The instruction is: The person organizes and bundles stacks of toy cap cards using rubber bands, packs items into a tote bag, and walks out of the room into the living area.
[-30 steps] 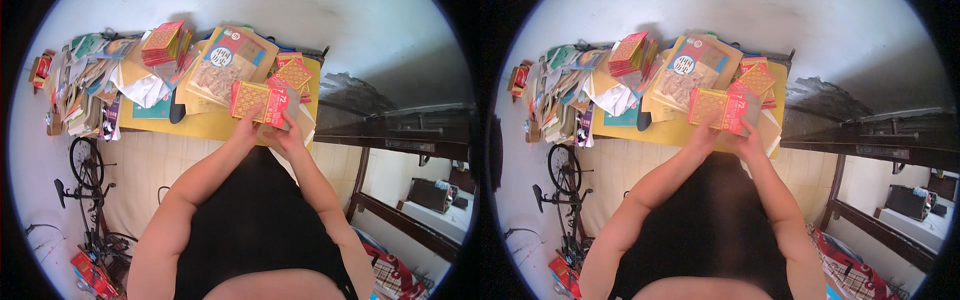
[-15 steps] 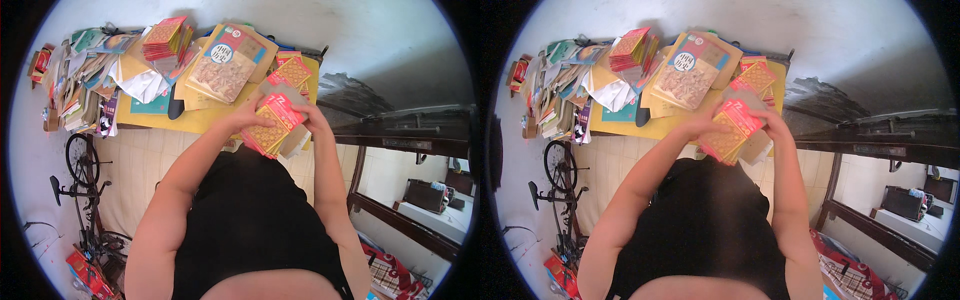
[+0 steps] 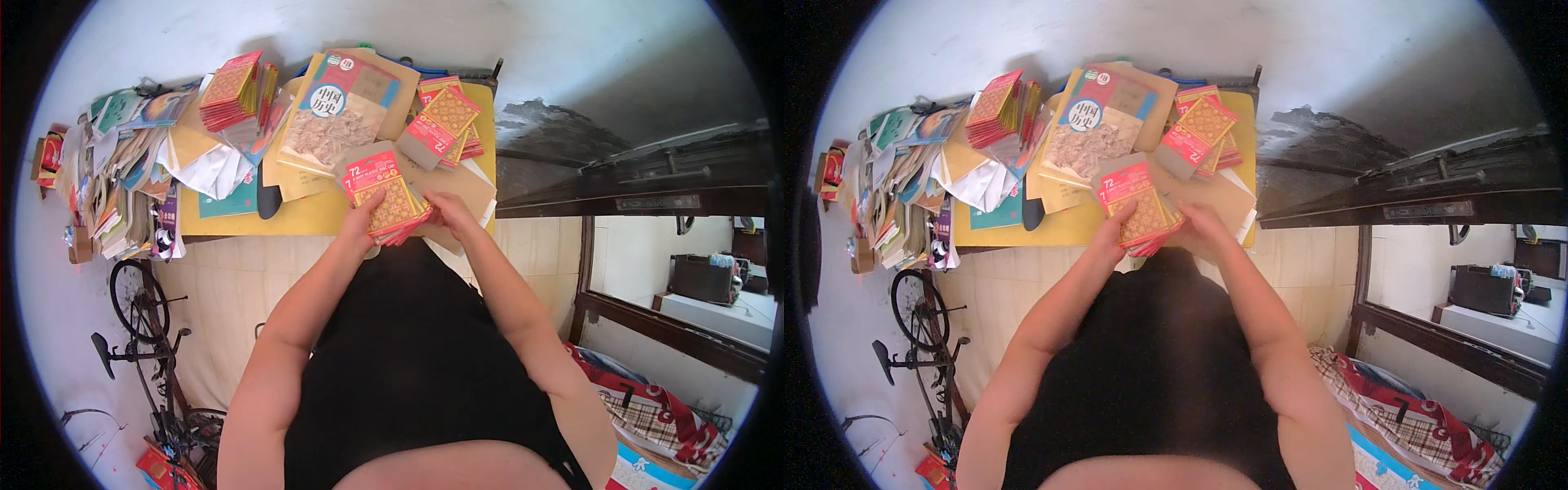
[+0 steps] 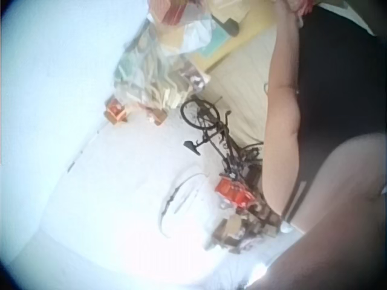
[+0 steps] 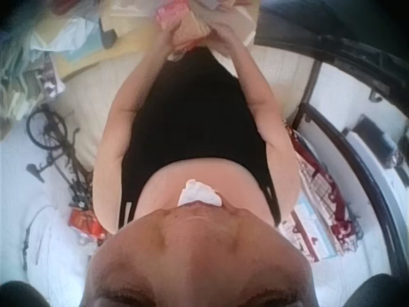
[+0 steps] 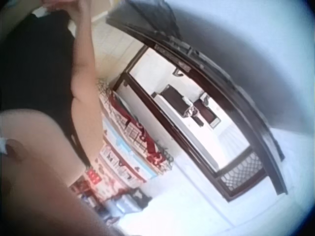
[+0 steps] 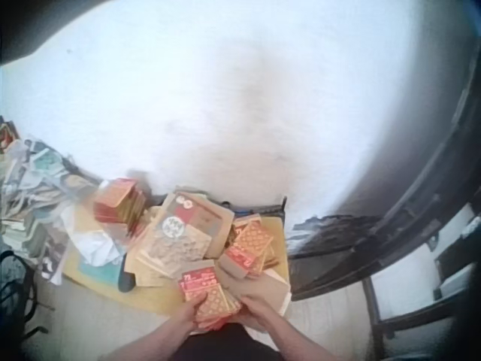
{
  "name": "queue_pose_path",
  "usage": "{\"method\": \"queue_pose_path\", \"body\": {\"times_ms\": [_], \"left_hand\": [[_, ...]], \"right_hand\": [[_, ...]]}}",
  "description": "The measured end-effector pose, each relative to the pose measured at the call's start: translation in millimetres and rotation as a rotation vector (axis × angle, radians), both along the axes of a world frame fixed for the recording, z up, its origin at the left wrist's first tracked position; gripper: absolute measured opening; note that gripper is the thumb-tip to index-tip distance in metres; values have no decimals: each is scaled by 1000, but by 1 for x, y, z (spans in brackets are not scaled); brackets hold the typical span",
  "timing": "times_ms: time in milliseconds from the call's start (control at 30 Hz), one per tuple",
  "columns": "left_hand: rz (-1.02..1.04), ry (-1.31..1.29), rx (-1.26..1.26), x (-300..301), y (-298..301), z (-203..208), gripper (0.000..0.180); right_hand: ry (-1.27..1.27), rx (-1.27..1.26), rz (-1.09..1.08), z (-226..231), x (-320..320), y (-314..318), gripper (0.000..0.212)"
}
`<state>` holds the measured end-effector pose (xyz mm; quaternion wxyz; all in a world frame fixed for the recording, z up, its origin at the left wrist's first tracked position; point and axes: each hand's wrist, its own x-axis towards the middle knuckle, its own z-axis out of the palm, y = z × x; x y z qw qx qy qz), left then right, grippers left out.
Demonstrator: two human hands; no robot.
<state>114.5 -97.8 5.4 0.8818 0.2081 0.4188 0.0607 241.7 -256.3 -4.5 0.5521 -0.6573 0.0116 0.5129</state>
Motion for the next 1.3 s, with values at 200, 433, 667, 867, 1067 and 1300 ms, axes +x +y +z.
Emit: {"method": "queue_pose_path", "body": {"times_ms": [200,433,667,867,1067,1300], "left_hand": [[52,22,185,28,-5,-9,40],[-14,-42,135,41,-1,-35,41],[-31,-61,66,73,-23,-34,34],[23,-100,-18,102,-33,-41,37],[-416,104,206,88,-20,-85,46],[-168,-117,96,76,-37,-2,37]], "right_hand": [[-671,-224,-425,-31,61,7,37],[-406,-155,-434,-64,83,51,43],[-745,-287,-379,-90,167,3,40],[-1046,-363,-86,-24,196,2,49],[-1521,-286,-64,12,163,2,52],[-1197,-110,83,12,59,5,57]]}}
